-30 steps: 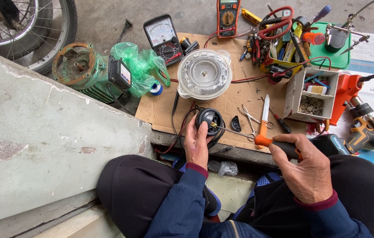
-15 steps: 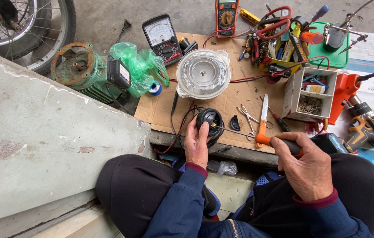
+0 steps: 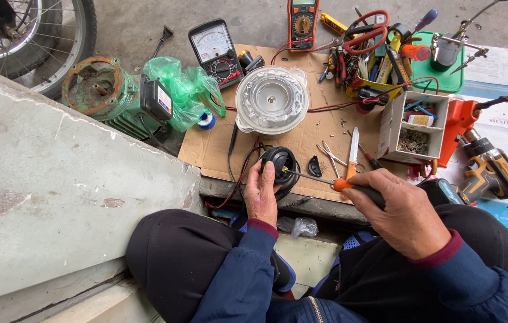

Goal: Using a utility knife to scrape and adjust the internal components of a small electric motor housing.

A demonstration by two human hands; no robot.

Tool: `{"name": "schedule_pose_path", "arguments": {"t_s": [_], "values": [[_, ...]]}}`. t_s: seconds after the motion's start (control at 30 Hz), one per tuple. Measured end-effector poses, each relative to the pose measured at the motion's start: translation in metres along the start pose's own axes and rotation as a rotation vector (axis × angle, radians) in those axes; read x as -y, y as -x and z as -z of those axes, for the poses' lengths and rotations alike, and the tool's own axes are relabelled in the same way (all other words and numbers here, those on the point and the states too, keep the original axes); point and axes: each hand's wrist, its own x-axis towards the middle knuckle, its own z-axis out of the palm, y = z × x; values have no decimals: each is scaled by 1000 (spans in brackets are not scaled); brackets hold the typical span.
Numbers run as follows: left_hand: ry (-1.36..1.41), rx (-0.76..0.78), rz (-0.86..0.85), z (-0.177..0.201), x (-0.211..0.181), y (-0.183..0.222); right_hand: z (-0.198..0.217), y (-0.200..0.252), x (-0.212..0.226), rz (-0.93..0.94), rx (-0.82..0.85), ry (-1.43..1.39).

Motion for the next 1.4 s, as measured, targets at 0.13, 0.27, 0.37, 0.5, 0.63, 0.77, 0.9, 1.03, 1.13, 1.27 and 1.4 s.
{"name": "schedule_pose_path", "arguments": {"t_s": [0.13,0.27,0.37,0.5,0.63,0.77,0.9,1.03,1.13,1.27,1.4], "values": [[10,-34,50,-1,-5,1,0,-3,-3,163,-8,23],[7,-38,58,-2,-6,0,5,-10,-26,501,120,309],[28,-15,52,-3,-7,-1,22,-24,-20,639,152,371],[170,-53,85,-2,-6,-4,7,-26,4,406,-8,42],[276,-112,142,-1,-10,-4,0,-35,25,275,-194,-18],[264,-74,154,-3,-15,-2,9,-48,43,418,-112,164],[299,-65,129,-3,-15,-3,16,-57,51,555,-38,212],[278,-61,150,-5,-24,1,15,-58,54,598,-9,113],[282,-59,163,-5,-21,2,8,-61,54,579,-106,178],[283,-59,160,-4,-19,1,0,-72,48,524,-401,693],[297,-67,157,-3,-21,2,16,-81,64,606,-189,644]]}}
